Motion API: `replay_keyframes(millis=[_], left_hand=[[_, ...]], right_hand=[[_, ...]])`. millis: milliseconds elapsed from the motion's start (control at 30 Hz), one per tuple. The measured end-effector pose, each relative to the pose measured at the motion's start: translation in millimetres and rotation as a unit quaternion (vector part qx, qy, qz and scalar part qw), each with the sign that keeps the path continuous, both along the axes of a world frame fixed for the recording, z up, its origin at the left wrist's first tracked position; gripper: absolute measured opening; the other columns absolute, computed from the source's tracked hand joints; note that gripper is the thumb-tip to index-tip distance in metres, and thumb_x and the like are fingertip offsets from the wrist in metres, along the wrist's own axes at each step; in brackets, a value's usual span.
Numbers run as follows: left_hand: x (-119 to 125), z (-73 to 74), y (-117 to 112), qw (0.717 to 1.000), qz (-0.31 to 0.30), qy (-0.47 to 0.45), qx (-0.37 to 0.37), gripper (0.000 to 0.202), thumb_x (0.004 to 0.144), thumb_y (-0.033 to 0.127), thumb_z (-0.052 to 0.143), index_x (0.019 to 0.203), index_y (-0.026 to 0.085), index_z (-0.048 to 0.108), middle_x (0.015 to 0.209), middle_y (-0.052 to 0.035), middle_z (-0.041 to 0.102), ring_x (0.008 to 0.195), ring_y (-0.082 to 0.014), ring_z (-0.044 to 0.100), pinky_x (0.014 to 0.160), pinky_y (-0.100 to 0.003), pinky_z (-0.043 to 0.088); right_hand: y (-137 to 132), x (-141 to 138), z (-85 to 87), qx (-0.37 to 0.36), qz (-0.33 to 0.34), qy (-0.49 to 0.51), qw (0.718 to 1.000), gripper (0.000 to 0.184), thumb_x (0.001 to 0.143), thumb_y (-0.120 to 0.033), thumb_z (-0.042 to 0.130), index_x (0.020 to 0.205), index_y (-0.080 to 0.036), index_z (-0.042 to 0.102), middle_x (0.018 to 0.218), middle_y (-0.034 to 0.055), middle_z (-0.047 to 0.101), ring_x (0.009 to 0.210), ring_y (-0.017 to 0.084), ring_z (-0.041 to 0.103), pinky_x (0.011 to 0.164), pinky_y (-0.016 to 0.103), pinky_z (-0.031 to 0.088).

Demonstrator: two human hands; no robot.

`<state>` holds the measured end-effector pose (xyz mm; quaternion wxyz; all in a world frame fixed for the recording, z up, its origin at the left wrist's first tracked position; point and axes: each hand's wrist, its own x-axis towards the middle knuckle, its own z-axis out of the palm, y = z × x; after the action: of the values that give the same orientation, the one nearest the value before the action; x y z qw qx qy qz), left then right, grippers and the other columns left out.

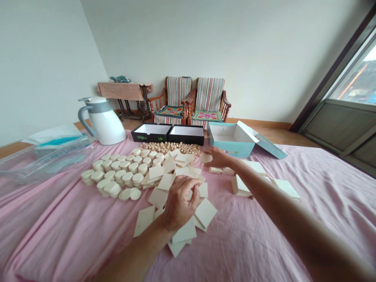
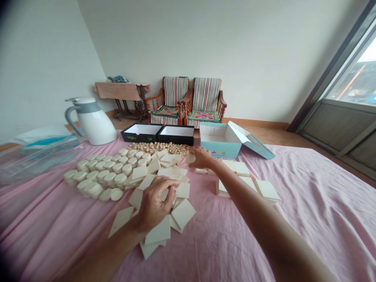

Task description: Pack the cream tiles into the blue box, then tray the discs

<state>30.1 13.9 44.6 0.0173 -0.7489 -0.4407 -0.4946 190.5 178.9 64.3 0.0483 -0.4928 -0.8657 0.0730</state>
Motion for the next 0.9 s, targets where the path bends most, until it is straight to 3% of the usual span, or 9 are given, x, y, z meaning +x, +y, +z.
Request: replay_keyframes(millis=[133,333,733,900], left_hand=[[0.2,-0.2,0.2,1.0,-0.003,0.002,0.001,0.018,0.082,0.009,0.047,0.084,0.018,0.063,0.077,-0.0035,0.068,0.076,-0.0168,0.061,0.075,-0.031,0.048],[-0.7,-4.7,2.1,1.0,-0.006,0.006,-0.007,0.018,0.082,0.009,0.047,0.086,0.018,0.062,0.077,-0.0038,0.067,0.077,-0.0177,0.059,0.075,-0.031,0.047],[-1.0,-4.4,2.8,1.0,-0.014,0.009,-0.001,0.018,0.081,0.007,0.048,0.087,0.017,0.061,0.078,-0.0033,0.067,0.077,-0.0176,0.059,0.076,-0.031,0.047],[-1.7,-6.4,3.6,1.0,-0.014,0.006,-0.003,0.018,0.081,0.006,0.049,0.088,0.017,0.061,0.08,-0.0032,0.066,0.079,-0.0177,0.058,0.076,-0.032,0.046]], right_hand=[[-3.8,23.2,8.6,0.007,-0.021,-0.051,0.998,0.059,0.067,-0.042,0.069,0.121,-0.021,0.055,0.119,0.0128,0.054,0.109,0.031,0.05,0.087,0.04,0.038],[-8.7,30.4,-4.9,0.009,-0.02,-0.111,0.994,0.062,0.066,-0.041,0.07,0.122,-0.019,0.054,0.12,0.0141,0.054,0.112,0.033,0.047,0.088,0.044,0.036],[-5.0,31.1,-17.4,0.02,-0.02,-0.093,0.995,0.058,0.067,-0.039,0.067,0.119,-0.017,0.054,0.116,0.0146,0.06,0.107,0.032,0.053,0.089,0.044,0.032],[-6.2,28.6,-15.0,0.032,-0.018,-0.064,0.997,0.063,0.065,-0.038,0.07,0.121,-0.016,0.054,0.115,0.015,0.061,0.108,0.034,0.052,0.09,0.045,0.034]])
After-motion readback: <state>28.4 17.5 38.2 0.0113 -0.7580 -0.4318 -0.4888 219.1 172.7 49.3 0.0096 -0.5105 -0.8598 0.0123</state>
